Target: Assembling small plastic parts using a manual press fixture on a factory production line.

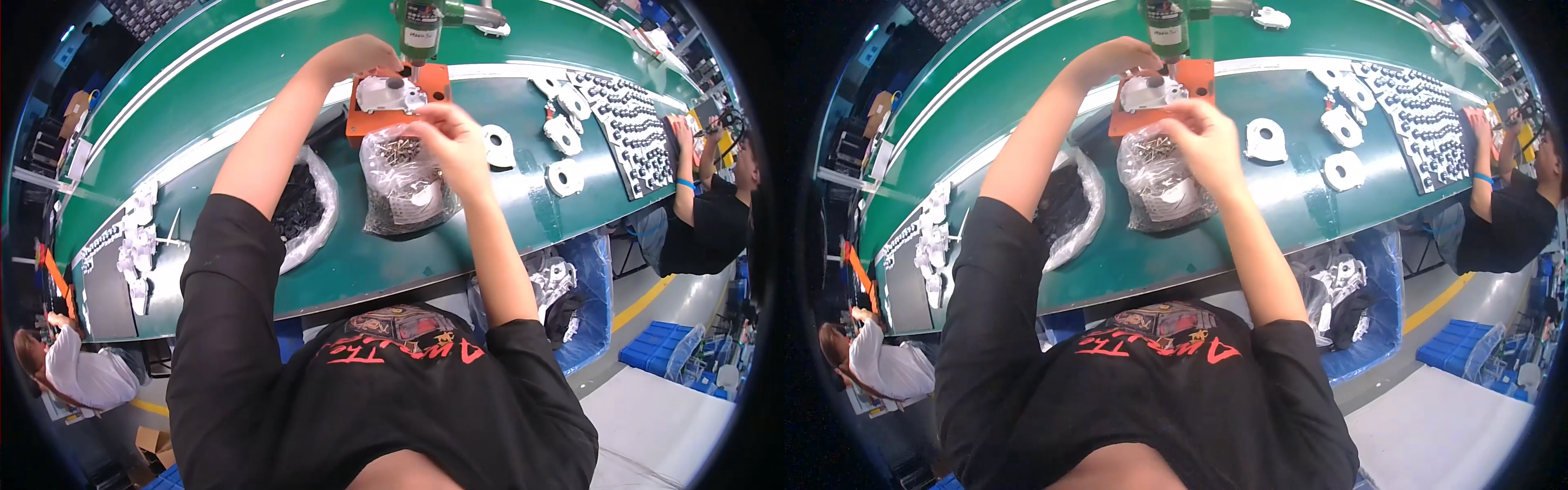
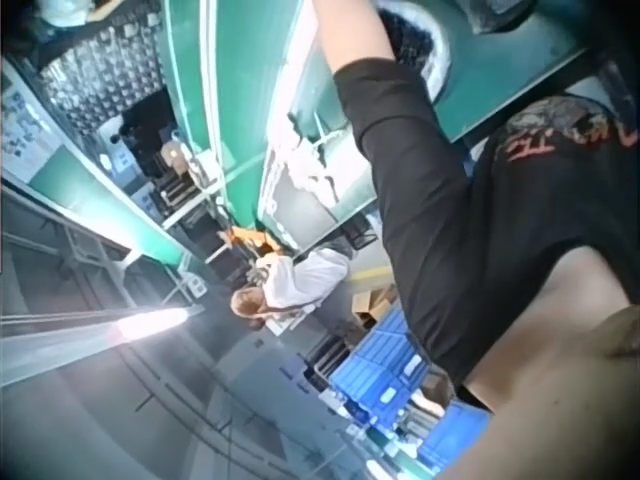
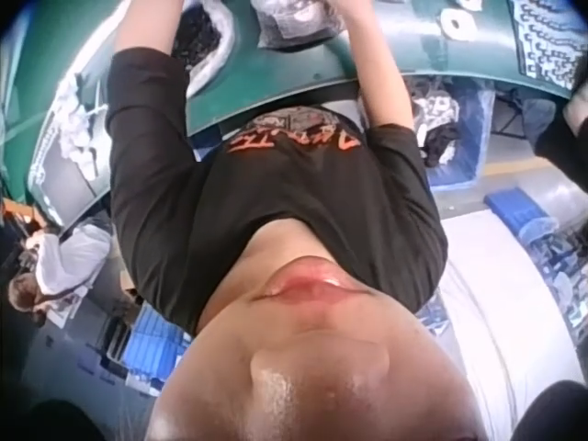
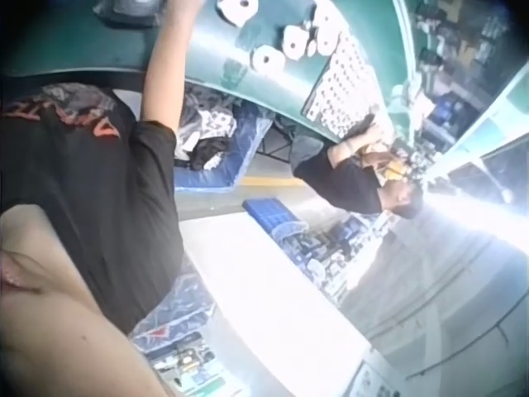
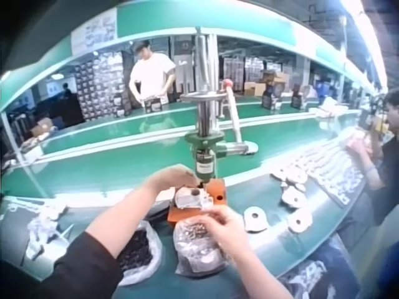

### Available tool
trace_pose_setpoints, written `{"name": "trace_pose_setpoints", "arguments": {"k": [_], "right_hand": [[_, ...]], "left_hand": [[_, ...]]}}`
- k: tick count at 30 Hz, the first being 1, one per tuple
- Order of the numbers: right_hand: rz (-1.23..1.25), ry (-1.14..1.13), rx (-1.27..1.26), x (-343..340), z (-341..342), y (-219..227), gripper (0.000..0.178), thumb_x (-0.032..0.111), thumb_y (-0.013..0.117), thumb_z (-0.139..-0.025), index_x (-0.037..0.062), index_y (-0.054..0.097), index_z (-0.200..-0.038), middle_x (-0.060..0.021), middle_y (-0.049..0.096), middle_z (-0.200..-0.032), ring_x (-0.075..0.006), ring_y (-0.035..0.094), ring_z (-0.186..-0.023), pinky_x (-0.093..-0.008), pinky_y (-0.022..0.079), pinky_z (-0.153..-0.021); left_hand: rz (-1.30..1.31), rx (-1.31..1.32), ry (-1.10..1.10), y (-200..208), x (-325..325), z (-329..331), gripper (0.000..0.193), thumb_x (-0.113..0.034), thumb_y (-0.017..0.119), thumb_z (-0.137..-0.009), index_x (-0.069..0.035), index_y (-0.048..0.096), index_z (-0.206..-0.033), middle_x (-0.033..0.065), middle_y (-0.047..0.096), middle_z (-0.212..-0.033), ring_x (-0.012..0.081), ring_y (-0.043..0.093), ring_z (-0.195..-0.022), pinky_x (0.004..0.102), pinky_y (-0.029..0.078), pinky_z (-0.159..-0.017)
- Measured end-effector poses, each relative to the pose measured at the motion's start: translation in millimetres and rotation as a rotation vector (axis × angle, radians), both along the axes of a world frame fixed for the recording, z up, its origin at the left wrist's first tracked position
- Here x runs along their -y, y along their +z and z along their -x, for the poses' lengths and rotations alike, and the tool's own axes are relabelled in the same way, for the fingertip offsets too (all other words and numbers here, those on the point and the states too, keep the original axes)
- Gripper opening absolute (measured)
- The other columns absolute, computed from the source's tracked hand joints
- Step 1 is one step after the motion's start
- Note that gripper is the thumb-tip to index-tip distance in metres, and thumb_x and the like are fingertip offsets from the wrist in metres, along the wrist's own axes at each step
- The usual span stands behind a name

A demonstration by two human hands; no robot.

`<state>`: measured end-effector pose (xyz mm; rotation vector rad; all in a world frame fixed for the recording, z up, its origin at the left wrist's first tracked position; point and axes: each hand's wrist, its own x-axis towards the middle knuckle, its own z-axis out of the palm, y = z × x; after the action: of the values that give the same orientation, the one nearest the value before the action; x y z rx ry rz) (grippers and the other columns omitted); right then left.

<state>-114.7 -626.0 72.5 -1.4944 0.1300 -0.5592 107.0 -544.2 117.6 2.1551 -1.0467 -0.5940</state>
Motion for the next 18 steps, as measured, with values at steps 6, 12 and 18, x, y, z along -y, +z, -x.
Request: {"name": "trace_pose_setpoints", "arguments": {"k": [6,12,18], "right_hand": [[-0.101,-0.189,0.075,60,7,7,0.012,0.002,0.066,-0.078,0.0006,0.059,-0.087,-0.0023,0.06,-0.076,-0.0082,0.055,-0.067,-0.0204,0.043,-0.061],[-0.042,-0.12,0.058,60,-12,0,0.014,0.005,0.066,-0.079,-0.0016,0.063,-0.09,-0.0039,0.063,-0.083,-0.0087,0.057,-0.075,-0.0209,0.044,-0.069],[0.011,-0.086,-0.064,71,-46,-25,0.017,0.008,0.065,-0.08,-0.0027,0.064,-0.093,-0.0053,0.065,-0.085,-0.0111,0.061,-0.077,-0.0235,0.047,-0.072]], "left_hand": [[-0.347,0.104,-0.086,11,34,7,0.029,-0.033,0.068,-0.07,-0.01,0.066,-0.086,0.0003,0.059,-0.07,0.0102,0.051,-0.061,0.0239,0.04,-0.058],[-0.493,0.067,-0.085,1,45,-11,0.031,-0.036,0.072,-0.066,-0.014,0.068,-0.087,-0.0001,0.062,-0.076,0.0109,0.054,-0.067,0.0278,0.045,-0.062],[-0.41,0.079,-0.068,2,47,2,0.029,-0.03,0.077,-0.064,-0.01,0.057,-0.065,-0.0031,0.051,-0.06,0.0076,0.045,-0.049,0.0233,0.033,-0.043]]}}
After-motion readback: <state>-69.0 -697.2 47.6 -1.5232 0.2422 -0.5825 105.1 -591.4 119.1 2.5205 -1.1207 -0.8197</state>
